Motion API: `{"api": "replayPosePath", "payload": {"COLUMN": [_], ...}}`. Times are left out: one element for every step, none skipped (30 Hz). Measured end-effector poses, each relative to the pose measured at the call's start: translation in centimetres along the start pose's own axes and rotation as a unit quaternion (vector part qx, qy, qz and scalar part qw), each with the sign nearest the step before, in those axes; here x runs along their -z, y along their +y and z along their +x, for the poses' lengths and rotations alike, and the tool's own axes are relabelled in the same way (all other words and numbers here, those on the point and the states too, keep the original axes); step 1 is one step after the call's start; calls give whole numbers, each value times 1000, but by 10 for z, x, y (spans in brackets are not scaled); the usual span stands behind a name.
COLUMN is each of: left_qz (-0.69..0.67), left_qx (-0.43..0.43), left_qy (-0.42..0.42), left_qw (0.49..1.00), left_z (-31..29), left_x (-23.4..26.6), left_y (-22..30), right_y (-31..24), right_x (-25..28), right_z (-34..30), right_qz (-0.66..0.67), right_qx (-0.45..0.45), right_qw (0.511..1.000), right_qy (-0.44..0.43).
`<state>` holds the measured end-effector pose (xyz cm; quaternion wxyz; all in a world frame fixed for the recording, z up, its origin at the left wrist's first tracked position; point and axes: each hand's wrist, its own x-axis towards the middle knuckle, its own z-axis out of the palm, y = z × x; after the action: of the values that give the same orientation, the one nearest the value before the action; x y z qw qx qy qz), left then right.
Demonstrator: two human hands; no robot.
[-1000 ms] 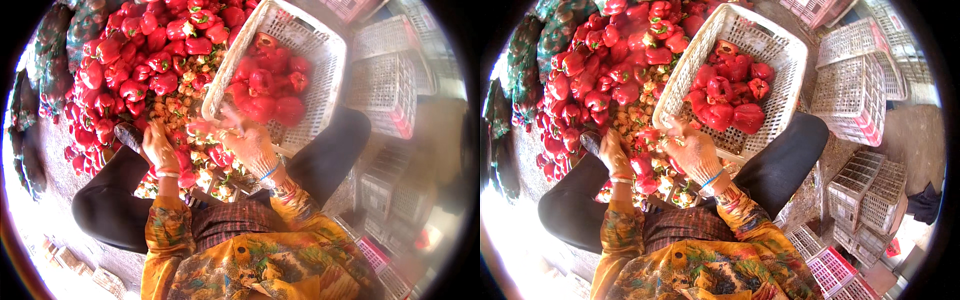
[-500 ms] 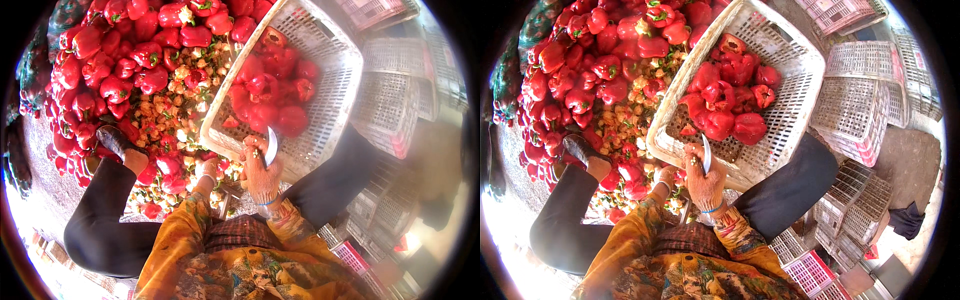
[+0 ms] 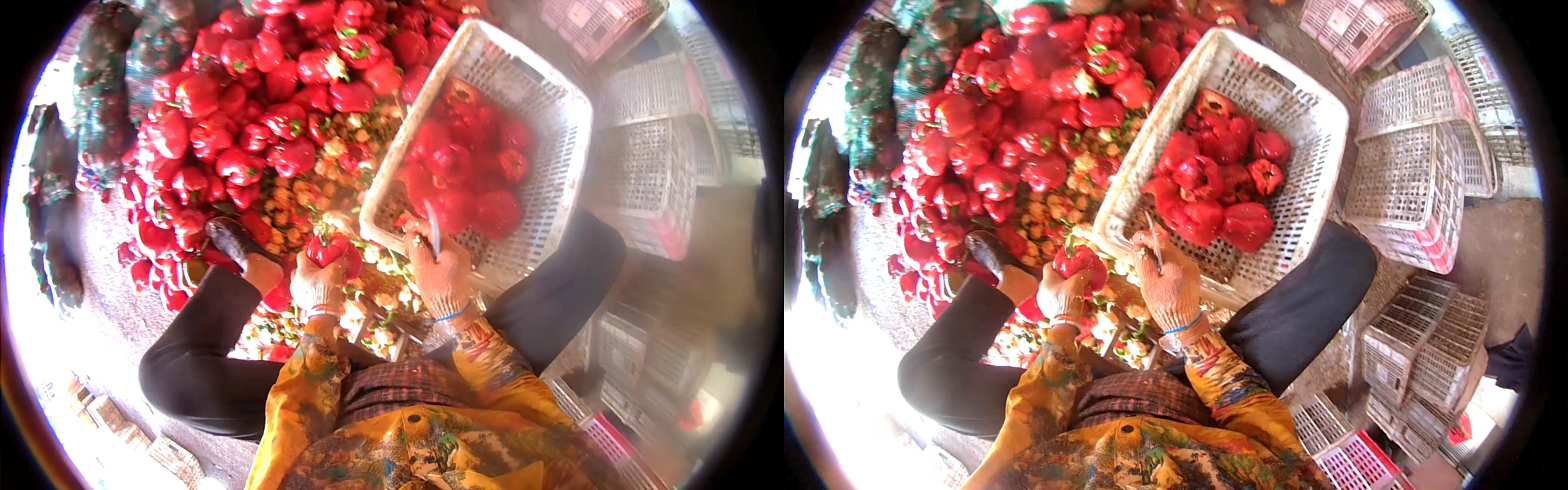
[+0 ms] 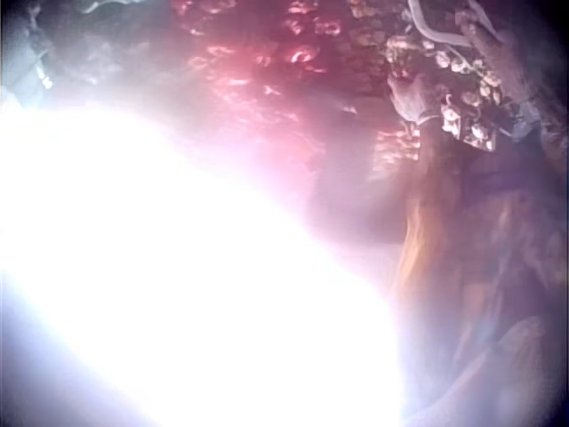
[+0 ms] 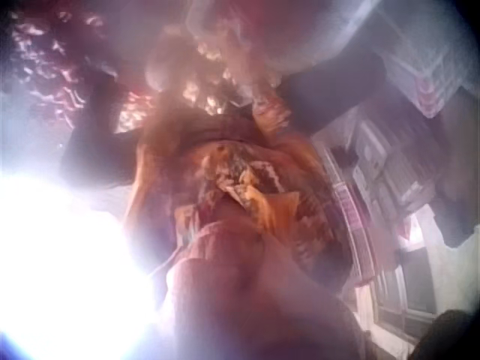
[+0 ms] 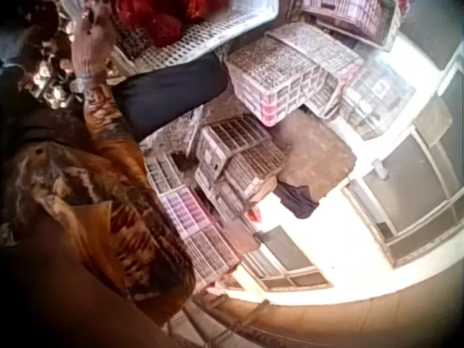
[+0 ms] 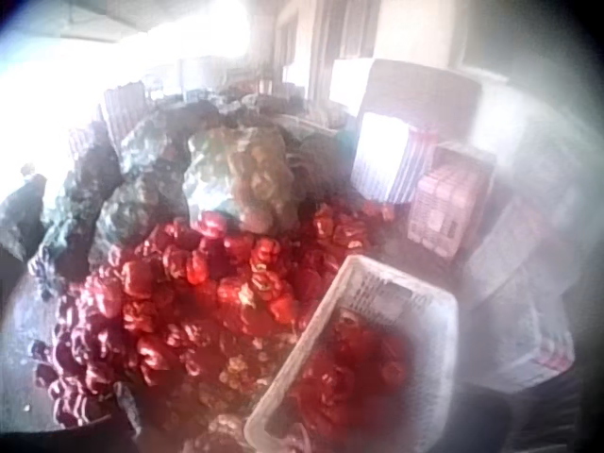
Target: The person processes bell peppers by removing the stems and seeds using a knife, then places the prepared peppers into a plastic crate.
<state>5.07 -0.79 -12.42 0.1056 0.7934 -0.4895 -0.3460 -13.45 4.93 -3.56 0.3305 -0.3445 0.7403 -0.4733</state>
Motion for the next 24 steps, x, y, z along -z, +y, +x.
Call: {"api": "replayPosePath", "payload": {"left_qz": [53, -62, -35, -6, 23, 61, 77, 74, 70, 64, 63, 64, 65, 51, 86, 82, 78, 51, 23, -5, -4, -3, -3, 38], "left_qx": [-65, -133, -193, -253, -313, -416, -468, -492, -513, -538, -534, -527, -520, -515, -517, -513, -509, -466, -421, -373, -353, -332, -311, -306], "left_qy": [60, 49, 79, 108, 136, 200, 209, 212, 211, 206, 194, 183, 172, 139, 111, 124, 138, 122, 107, 93, 83, 72, 61, 82], "left_qw": [995, 988, 977, 961, 940, 885, 855, 841, 829, 815, 820, 827, 834, 844, 845, 845, 846, 875, 901, 923, 932, 940, 948, 948], "left_z": [-3, -10, -18, -25, -31, -36, -43, -51, -58, -58, -58, -59, -59, -60, -62, -63, -65, -64, -63, -62, -61, -60, -60, -59], "left_x": [18, 37, 48, 58, 64, 66, 69, 70, 69, 62, 56, 51, 45, 39, 38, 33, 26, 23, 20, 18, 17, 18, 16, 12], "left_y": [15, 29, 36, 43, 48, 47, 48, 54, 55, 55, 58, 61, 63, 63, 63, 66, 69, 69, 70, 71, 73, 77, 80, 81], "right_y": [-1, 1, -11, -16, -20, -24, -30, -37, -40, -39, -34, -31, -30, -30, -27, -20, -9, -4, 1, 7, -2, -7, 5, -3], "right_x": [0, -8, -12, -20, -26, -31, -31, -28, -25, -23, -21, -18, -15, -10, -9, -11, -13, -25, -28, -29, -30, -33, -40, -39], "right_z": [1, 3, 1, 0, 0, -4, -3, 2, 2, -2, -1, 0, 1, 0, 0, 1, 4, 14, 16, 16, 14, 17, 20, 21], "right_qz": [-56, -21, -8, -19, -31, 9, 47, 87, 124, 186, 145, 103, 61, 78, 107, 134, 162, 212, 113, 13, -88, -45, 73, 174], "right_qx": [49, 68, -1, -2, -4, 4, -56, -115, -178, -205, -186, -169, -152, -167, -172, -176, -179, -95, -56, -15, 22, 21, -39, -149], "right_qw": [997, 997, 996, 994, 992, 993, 989, 979, 963, 953, 965, 974, 982, 980, 977, 974, 970, 973, 992, 1000, 996, 998, 995, 972], "right_qy": [-18, -38, -84, -105, -124, -114, -130, -144, -159, -123, -113, -106, -99, -80, -64, -48, -33, -16, -6, 4, 12, 45, 53, 52]}}
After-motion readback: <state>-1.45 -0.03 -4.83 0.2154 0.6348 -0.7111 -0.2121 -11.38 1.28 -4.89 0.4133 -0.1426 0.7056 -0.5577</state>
